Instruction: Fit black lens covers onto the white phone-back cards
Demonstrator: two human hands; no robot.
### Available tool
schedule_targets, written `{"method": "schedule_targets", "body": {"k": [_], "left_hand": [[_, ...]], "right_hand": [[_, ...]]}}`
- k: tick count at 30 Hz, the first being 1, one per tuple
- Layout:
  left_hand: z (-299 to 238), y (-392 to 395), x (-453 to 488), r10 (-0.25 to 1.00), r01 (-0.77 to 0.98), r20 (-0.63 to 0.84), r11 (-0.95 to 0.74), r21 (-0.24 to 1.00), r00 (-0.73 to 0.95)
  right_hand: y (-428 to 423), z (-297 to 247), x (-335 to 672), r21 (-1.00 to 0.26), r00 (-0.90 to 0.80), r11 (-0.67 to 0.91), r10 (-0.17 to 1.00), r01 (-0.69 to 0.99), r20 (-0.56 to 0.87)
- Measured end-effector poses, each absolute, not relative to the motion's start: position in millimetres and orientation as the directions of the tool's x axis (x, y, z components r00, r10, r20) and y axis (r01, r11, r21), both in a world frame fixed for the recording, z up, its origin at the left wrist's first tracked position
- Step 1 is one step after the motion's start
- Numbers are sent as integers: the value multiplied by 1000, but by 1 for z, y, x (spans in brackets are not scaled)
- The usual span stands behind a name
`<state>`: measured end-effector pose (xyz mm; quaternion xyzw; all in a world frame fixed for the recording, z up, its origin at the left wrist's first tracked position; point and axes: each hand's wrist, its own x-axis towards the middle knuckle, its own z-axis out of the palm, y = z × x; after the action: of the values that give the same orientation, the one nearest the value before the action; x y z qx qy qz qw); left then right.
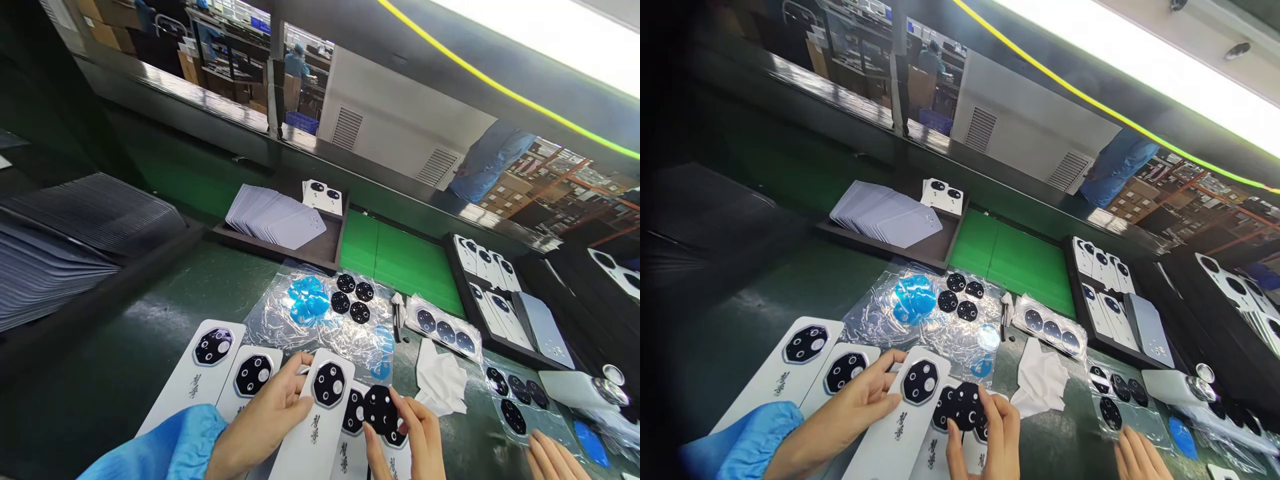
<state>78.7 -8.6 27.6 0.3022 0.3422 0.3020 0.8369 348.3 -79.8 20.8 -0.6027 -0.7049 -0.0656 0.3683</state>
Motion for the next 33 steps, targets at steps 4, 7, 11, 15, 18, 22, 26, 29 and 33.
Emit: {"method": "schedule_targets", "body": {"k": [4,7,11,15,18,22,26,29,33], "left_hand": [[25,-8,78,715,-270,-400,625,732,573],[24,-7,78,722,-261,-405,618,741,561],[22,-7,79,723,-267,-382,608,748,576],[19,-9,81,701,-268,-371,622,736,609],[15,-10,84,688,-283,-342,625,728,640],[16,-11,84,671,-284,-336,637,717,661],[19,-11,84,659,-275,-341,648,710,670],[15,-10,84,661,-282,-343,651,705,668],[10,-10,85,658,-274,-358,657,702,663]], "right_hand": [[-59,58,434,-207,-233,466,720,860,653],[-51,66,451,-249,-207,451,745,857,634],[-64,40,391,-348,-97,348,815,871,571],[-70,14,312,-371,-116,329,863,868,492],[-65,8,274,-403,-142,342,882,849,449],[-57,10,258,-472,-181,390,886,791,427],[-55,9,260,-482,-195,391,893,784,406],[-54,8,261,-493,-195,389,896,778,400],[-53,9,260,-514,-200,388,902,765,383]]}}
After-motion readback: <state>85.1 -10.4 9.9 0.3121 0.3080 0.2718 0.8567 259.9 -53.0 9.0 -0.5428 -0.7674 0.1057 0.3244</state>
